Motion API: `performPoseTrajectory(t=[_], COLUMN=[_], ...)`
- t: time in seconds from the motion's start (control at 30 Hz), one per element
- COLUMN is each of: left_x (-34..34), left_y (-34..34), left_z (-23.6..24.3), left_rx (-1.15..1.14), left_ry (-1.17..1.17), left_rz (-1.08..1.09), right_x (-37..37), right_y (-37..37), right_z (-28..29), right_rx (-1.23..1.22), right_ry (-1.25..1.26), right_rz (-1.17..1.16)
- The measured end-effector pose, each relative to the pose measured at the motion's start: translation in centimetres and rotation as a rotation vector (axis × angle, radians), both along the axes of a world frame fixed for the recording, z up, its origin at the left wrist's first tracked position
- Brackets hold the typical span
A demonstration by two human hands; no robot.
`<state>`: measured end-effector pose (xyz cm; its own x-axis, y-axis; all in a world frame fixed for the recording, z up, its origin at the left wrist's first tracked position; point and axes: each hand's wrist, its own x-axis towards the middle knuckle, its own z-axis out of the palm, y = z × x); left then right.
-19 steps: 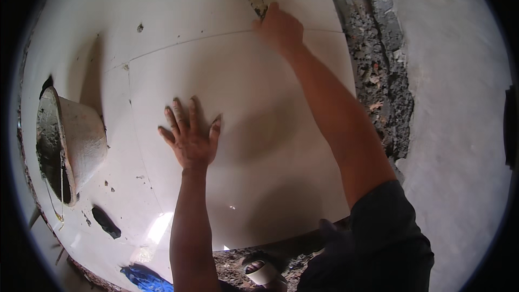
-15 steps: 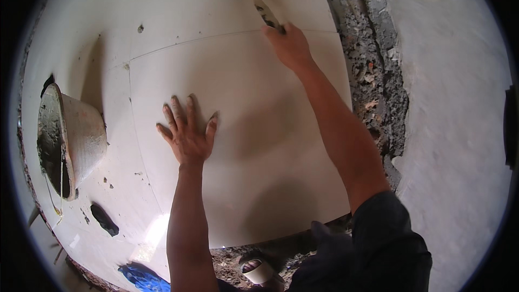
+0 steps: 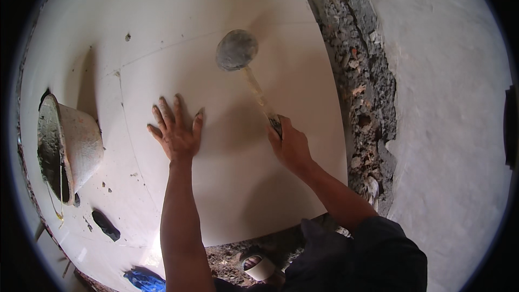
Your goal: The person spreads wet cement on a floor area using a trowel, then places a large tile onto the prepared surface and presses it down. The person retrieves more cement from a bucket and continues spreading it before positioning another tile.
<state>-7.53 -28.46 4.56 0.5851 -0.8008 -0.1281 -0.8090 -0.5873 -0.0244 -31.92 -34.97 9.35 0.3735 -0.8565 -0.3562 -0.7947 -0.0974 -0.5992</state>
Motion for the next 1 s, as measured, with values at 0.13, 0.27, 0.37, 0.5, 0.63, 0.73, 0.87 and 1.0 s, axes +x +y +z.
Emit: performPoseTrajectory(t=[0.13,0.27,0.37,0.5,0.63,0.73,0.87,1.0], left_x=[0.0,-0.1,-0.1,0.0,0.0,0.2,1.6,4.4], left_y=[0.1,0.1,-0.2,0.0,0.1,0.4,1.7,7.4], left_z=[0.0,0.2,0.4,0.4,-0.2,-0.6,-0.9,-0.7], left_rx=[0.026,0.024,0.035,0.022,0.005,-0.036,-0.052,-0.049], left_ry=[-0.008,0.023,0.031,0.043,0.009,0.005,0.09,0.059], left_rz=[-0.003,0.004,0.012,0.019,0.013,-0.003,0.055,0.33], right_x=[-0.9,-0.1,0.2,-0.2,-0.5,0.2,1.5,2.9], right_y=[0.4,-0.2,-0.6,-0.6,0.0,1.3,2.1,2.7], right_z=[-0.5,-0.4,0.3,0.5,-1.2,-2.0,-1.1,-0.1], right_rx=[-0.013,0.06,-0.119,-0.023,-0.032,-0.092,-0.046,-0.059], right_ry=[0.075,0.017,0.111,0.057,0.145,0.237,0.238,0.14], right_rz=[0.002,-0.05,0.03,0.036,0.055,0.147,0.106,0.205])
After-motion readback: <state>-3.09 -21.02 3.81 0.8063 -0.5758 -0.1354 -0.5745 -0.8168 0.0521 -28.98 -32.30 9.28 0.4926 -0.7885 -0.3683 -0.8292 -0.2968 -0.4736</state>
